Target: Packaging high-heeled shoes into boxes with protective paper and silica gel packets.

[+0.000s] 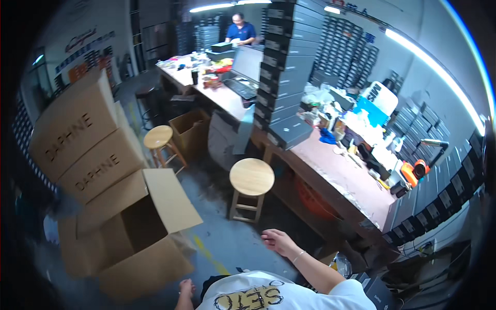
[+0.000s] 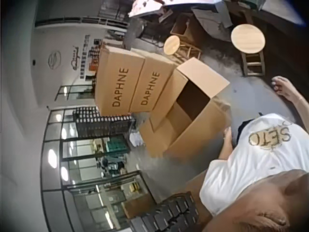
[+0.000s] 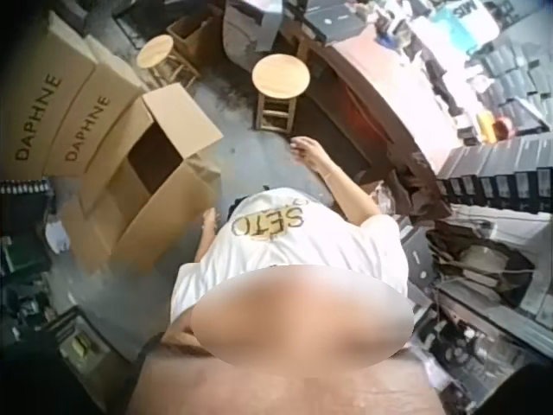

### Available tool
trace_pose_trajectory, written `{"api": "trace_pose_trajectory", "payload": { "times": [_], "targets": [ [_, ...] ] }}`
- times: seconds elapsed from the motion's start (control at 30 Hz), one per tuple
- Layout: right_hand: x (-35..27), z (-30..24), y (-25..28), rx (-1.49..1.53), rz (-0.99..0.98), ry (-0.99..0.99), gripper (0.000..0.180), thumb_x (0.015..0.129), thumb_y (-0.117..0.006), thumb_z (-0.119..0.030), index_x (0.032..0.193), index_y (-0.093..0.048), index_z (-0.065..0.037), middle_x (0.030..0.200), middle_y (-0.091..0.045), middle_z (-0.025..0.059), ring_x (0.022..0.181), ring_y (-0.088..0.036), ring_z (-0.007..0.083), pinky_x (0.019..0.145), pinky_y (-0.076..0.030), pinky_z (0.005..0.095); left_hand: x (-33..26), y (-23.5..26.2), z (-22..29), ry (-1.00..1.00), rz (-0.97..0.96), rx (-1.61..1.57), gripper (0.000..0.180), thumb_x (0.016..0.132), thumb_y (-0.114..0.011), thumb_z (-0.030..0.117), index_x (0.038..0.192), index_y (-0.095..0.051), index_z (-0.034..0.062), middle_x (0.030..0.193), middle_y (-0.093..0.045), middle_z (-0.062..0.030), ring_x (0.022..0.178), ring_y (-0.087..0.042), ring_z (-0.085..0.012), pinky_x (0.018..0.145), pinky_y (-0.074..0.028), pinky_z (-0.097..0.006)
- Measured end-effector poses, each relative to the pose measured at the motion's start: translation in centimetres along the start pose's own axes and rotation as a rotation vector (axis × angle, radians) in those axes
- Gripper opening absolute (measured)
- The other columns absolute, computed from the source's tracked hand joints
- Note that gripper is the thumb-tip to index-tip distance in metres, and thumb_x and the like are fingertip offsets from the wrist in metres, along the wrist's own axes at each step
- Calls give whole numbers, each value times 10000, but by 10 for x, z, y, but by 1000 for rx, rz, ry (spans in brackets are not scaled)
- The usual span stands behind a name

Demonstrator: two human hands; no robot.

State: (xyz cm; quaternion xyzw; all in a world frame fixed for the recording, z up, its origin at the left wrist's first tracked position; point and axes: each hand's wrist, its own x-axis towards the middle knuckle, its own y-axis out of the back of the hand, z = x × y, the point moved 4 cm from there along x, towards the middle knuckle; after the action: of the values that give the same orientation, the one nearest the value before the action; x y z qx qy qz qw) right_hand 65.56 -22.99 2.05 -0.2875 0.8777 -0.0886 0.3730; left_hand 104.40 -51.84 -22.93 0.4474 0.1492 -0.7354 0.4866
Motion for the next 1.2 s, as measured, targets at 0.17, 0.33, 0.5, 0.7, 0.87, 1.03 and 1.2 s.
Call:
{"api": "trace_pose_trajectory", "payload": {
  "times": [0.17,0.33,0.5,0.7,0.87,1.03,1.2],
  "targets": [
    [-1,-30,48,114,89,63,196,962,-536,-207,1101,-575,-75,949,-630,18,787,-611,116,679,-510,283,14,-136,68,-547,-378,568,296,832,-653,287,920,-696,8,804,-684,-73,745,-623,-188,717,-490,-340],
    [42,-71,65,239,93,164,293,965,-535,-230,1210,-515,-71,998,-611,26,826,-621,123,699,-527,294,42,-275,193,-513,-321,558,230,835,-645,195,985,-669,21,904,-674,-75,834,-610,-180,745,-488,-334],
    [136,-180,102,407,73,281,527,954,-549,-295,1392,-321,-114,1188,-506,95,983,-602,223,808,-533,397,41,-380,303,-409,-510,341,245,900,-608,223,1091,-607,70,880,-624,-9,763,-598,-116,613,-474,-254],
    [291,-310,159,253,367,264,883,843,-653,-478,1476,-132,-149,1474,-235,202,1233,-407,329,957,-418,499,41,-439,333,-235,-555,277,253,904,-612,227,1103,-587,73,908,-623,-31,790,-609,-126,665,-510,-270],
    [423,-309,205,254,537,156,991,804,-644,-563,1481,-42,-164,1524,-153,181,1300,-332,385,990,-349,576,4,-446,383,-142,-561,252,261,911,-612,221,1113,-593,57,946,-619,-26,820,-604,-121,679,-492,-247],
    [449,-324,201,464,472,333,758,820,-684,-400,1362,-228,-130,1383,-341,113,1244,-389,338,908,-416,552,22,-504,451,-296,-633,324,260,906,-616,216,1117,-567,70,978,-616,-20,861,-600,-121,707,-487,-237],
    [349,-323,221,601,270,203,722,813,-660,-432,1392,-305,-188,1418,-327,66,1289,-326,254,954,-388,505,-27,-628,530,-474,-621,155,584,938,-514,474,1367,-429,88,1267,-534,-58,1231,-432,-182,1039,-299,-381]
  ]
}}
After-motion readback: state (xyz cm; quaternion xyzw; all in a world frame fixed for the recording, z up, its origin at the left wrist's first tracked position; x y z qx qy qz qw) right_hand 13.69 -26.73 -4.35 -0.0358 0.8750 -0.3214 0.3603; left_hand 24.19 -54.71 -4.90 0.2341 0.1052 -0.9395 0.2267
